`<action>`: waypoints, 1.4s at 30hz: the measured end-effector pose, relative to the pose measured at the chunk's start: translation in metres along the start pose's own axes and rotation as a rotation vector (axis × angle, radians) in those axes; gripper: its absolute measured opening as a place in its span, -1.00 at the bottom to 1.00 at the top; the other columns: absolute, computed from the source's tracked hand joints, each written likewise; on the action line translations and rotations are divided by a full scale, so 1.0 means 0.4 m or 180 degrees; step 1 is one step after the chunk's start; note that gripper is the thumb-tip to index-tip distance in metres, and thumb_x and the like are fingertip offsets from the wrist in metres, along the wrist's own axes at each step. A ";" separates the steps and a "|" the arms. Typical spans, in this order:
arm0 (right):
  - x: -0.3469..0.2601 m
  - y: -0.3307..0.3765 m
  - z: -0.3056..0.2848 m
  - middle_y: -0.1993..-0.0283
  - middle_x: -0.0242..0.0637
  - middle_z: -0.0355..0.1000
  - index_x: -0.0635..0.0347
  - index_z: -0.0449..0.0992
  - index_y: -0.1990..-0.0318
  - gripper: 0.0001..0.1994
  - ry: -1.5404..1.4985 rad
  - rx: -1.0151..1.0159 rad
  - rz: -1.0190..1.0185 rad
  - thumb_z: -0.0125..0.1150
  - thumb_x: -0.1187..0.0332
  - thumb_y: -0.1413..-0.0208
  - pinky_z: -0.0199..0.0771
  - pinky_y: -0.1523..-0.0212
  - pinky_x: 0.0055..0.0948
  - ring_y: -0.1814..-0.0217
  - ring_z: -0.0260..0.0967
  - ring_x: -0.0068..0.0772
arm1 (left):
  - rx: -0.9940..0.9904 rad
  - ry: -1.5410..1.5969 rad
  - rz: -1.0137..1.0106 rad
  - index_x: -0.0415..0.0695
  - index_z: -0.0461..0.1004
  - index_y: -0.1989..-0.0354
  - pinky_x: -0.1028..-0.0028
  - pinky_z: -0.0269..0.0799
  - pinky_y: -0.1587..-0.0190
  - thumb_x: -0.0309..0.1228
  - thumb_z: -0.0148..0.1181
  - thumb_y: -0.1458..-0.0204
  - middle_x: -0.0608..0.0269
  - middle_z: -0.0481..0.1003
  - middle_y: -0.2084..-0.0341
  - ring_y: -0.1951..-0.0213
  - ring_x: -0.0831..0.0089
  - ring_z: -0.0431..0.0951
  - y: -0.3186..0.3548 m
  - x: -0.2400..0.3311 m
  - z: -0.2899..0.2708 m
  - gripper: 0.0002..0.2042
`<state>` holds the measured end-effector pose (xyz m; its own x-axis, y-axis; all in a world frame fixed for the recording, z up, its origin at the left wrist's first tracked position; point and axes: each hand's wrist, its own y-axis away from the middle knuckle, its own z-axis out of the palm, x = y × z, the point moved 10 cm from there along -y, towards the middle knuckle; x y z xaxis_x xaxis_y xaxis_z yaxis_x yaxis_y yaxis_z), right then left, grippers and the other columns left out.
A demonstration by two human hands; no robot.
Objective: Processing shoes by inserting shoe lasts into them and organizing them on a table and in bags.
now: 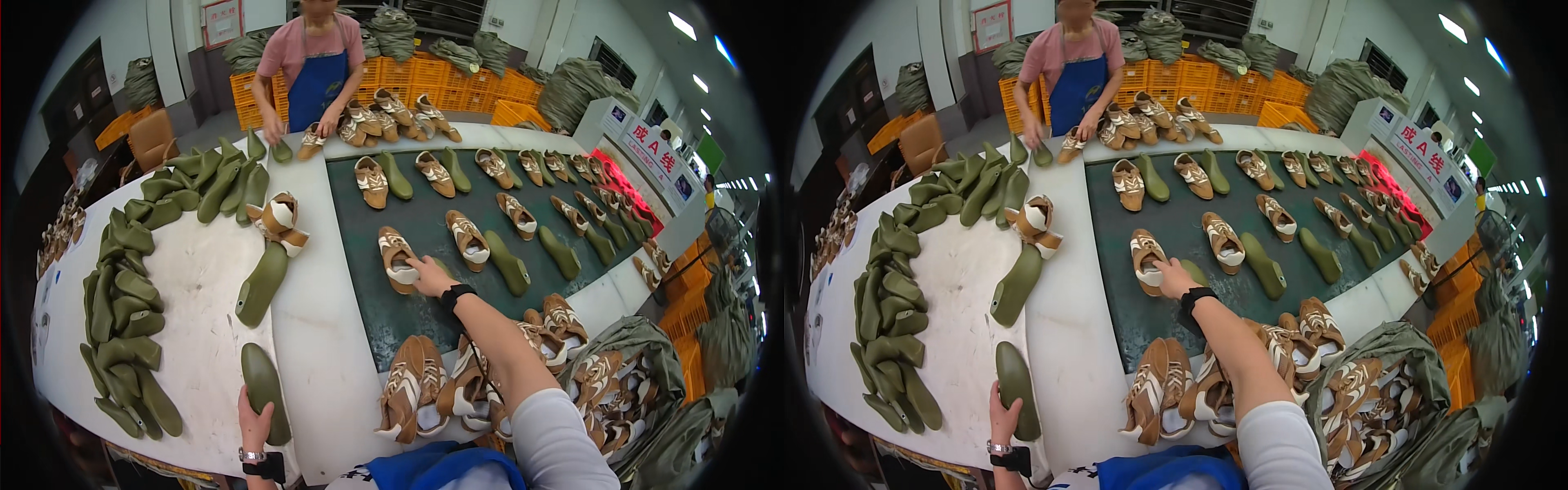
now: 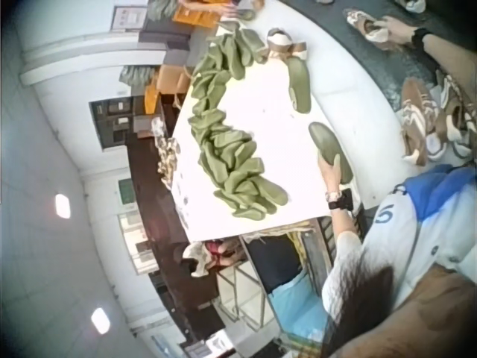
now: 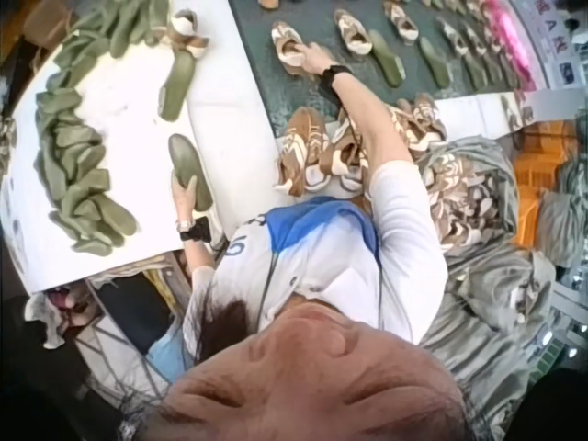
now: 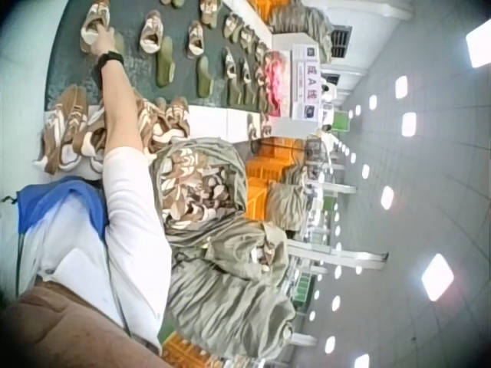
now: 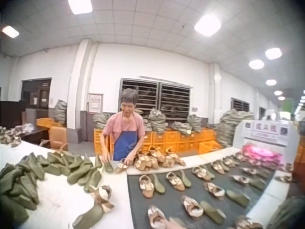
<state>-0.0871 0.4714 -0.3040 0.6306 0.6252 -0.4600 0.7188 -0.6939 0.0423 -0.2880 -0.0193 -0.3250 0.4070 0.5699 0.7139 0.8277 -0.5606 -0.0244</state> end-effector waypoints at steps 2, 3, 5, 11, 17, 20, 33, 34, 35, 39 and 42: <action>-0.005 0.014 0.001 0.04 0.06 0.32 0.13 0.30 -0.11 -0.51 0.0034 -0.0354 -0.0084 0.10 0.43 0.07 0.31 -0.04 -0.22 -0.01 0.29 0.06 | -0.0010 -0.0127 0.0095 -0.28 0.10 -0.17 0.29 0.18 -0.13 -0.54 0.19 0.18 -0.10 0.25 -0.04 -0.09 0.12 0.26 0.010 -0.013 0.024 -0.35; -0.003 0.037 -0.017 0.02 0.06 0.32 0.12 0.29 -0.12 -0.50 0.0040 -0.0515 -0.0085 0.10 0.43 0.07 0.31 -0.04 -0.22 -0.04 0.28 0.04 | -0.0050 0.0475 -0.0318 -0.28 0.09 -0.18 0.32 0.21 -0.11 -0.56 0.18 0.18 -0.08 0.26 -0.05 -0.07 0.15 0.28 0.007 -0.040 0.035 -0.35; -0.049 0.114 -0.113 0.01 0.01 0.33 0.15 0.33 -0.08 -0.55 0.0220 -0.0629 -0.0435 0.03 0.47 0.08 0.28 -0.06 -0.24 -0.07 0.26 0.00 | -0.0134 0.1632 -0.1140 -0.28 0.07 -0.19 0.36 0.26 -0.08 -0.60 0.15 0.18 -0.05 0.26 -0.07 -0.04 0.21 0.32 0.015 -0.063 0.059 -0.34; 0.008 0.578 -0.520 0.23 -0.19 0.47 0.24 0.38 0.00 -0.66 -0.1263 0.0423 -0.0217 0.11 0.43 -0.03 0.41 0.21 -0.48 0.24 0.42 -0.43 | -0.0247 0.1185 -0.0976 -0.25 0.04 -0.21 0.38 0.25 -0.08 -0.63 0.13 0.21 -0.02 0.28 -0.04 -0.03 0.22 0.33 0.027 -0.084 0.067 -0.31; 0.537 1.400 -0.534 0.22 -0.15 0.44 0.30 0.41 0.07 -0.72 -0.0508 0.3343 0.2421 0.08 0.42 -0.04 0.41 0.15 -0.43 0.16 0.40 -0.36 | -0.1001 0.1737 -0.0826 -0.16 -0.07 -0.25 0.37 0.20 -0.08 -0.64 0.04 0.14 0.01 0.24 -0.06 -0.02 0.27 0.31 0.085 0.027 0.229 -0.30; 0.565 1.567 -0.239 -0.09 -0.04 0.25 0.20 0.25 -0.11 -0.43 0.1613 0.2398 0.3025 0.22 0.21 0.08 0.19 -0.13 -0.19 -0.16 0.18 -0.10 | -0.1132 0.1383 -0.0650 -0.18 0.05 -0.21 0.31 0.21 -0.09 -0.50 0.12 0.11 -0.08 0.23 -0.08 -0.03 0.15 0.29 0.066 0.043 0.281 -0.37; 0.515 1.850 -0.352 -0.13 -0.08 0.27 0.38 0.18 -0.17 -0.47 -0.2030 0.5402 0.2166 0.17 0.46 -0.02 0.21 -0.14 -0.45 -0.15 0.25 -0.34 | -0.0468 0.0926 0.1448 -0.23 0.07 -0.20 0.38 0.14 -0.13 -0.55 0.00 0.01 0.05 0.20 -0.12 -0.14 0.30 0.21 -0.040 0.390 0.303 -0.46; 0.499 1.889 -0.377 -0.12 -0.11 0.28 0.36 0.19 -0.16 -0.50 -0.2598 0.5630 0.1872 0.14 0.45 -0.06 0.24 -0.12 -0.45 -0.13 0.26 -0.37 | -0.0482 0.0749 0.1965 -0.25 0.10 -0.19 0.38 0.12 -0.14 -0.55 -0.01 -0.01 0.07 0.20 -0.13 -0.15 0.31 0.19 0.008 0.553 0.306 -0.49; 0.468 1.878 -0.419 -0.11 -0.15 0.29 0.33 0.20 -0.15 -0.54 -0.3208 0.5708 0.1453 0.11 0.44 -0.09 0.26 -0.10 -0.45 -0.12 0.27 -0.40 | -0.0842 0.1026 0.1919 -0.26 0.09 -0.19 0.39 0.15 -0.12 -0.58 -0.01 0.02 0.08 0.23 -0.10 -0.09 0.33 0.25 0.063 0.641 0.309 -0.48; 0.422 1.733 -0.486 -0.07 -0.24 0.33 0.24 0.20 -0.15 -0.62 -0.4812 0.5414 -0.0219 -0.06 0.35 -0.20 0.34 -0.07 -0.35 -0.06 0.32 -0.36 | -0.2648 0.1231 0.1936 -0.27 0.19 -0.13 0.45 0.22 -0.05 -0.62 -0.01 0.04 0.16 0.30 -0.05 -0.01 0.43 0.32 0.358 0.910 0.382 -0.53; 0.360 1.562 -0.458 -0.08 -0.23 0.33 0.24 0.22 -0.13 -0.62 -0.5628 0.4644 -0.0600 -0.15 0.24 -0.23 0.29 -0.12 -0.30 -0.10 0.29 -0.31 | -0.4452 0.2136 0.1666 -0.20 0.05 -0.23 0.41 0.24 -0.08 -0.52 0.11 0.05 0.12 0.19 -0.12 -0.10 0.36 0.23 0.632 1.052 0.461 -0.39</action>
<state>0.5066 0.1935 -0.1812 -0.7678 0.4349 -0.4704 -0.4141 -0.8972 -0.1537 0.1640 0.1897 -0.1599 -0.0258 0.0154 0.9995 -0.4638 -0.8859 0.0017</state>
